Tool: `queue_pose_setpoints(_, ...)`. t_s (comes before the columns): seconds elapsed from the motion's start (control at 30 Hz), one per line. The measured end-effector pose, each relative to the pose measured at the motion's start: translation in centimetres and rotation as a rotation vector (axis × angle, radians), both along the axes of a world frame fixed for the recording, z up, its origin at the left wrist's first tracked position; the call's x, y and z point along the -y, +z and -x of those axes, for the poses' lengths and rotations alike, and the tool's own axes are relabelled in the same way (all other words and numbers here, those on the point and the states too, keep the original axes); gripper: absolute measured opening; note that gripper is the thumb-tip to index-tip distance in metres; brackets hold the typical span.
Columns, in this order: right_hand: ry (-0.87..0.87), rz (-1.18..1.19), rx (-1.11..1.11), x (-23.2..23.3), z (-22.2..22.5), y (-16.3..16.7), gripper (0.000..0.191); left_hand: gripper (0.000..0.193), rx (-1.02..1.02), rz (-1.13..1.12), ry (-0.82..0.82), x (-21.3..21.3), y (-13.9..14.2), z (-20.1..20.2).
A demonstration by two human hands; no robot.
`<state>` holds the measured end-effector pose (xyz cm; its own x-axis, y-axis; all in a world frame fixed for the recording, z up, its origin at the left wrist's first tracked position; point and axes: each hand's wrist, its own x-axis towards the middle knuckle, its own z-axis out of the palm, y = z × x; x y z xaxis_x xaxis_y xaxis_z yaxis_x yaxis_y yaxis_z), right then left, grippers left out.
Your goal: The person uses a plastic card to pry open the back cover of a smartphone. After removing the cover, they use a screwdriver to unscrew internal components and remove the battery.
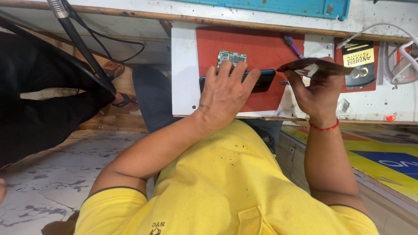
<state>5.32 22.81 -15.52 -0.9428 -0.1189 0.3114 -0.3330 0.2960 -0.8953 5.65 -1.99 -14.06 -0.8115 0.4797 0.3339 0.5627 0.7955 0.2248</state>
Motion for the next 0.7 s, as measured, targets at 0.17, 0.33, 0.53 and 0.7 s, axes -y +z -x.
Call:
queue_pose_setpoints(0.17, -0.112, 0.073, -0.058, 0.5, -1.2, -1.6, 0.027, 0.044, -0.042, 0.015, 0.049, -0.4, -0.2, 0.0)
queue_pose_setpoints(0.33, -0.162, 0.243, 0.042, 0.4, -2.6, -3.2, 0.023, 0.041, -0.07, 0.036, 0.052, -1.1, -0.3, -0.5)
queue_pose_setpoints(0.53, -0.211, 0.134, -0.037, 0.3, -2.9, -4.6, 0.021, 0.036, -0.1, 0.062, 0.092, -2.0, -0.3, -0.2)
queue_pose_setpoints(0.7, -0.17, 0.211, -0.004, 0.7, -3.0, -4.7, 0.029, 0.032, -0.07, 0.086, 0.131, -2.8, -0.7, 0.0)
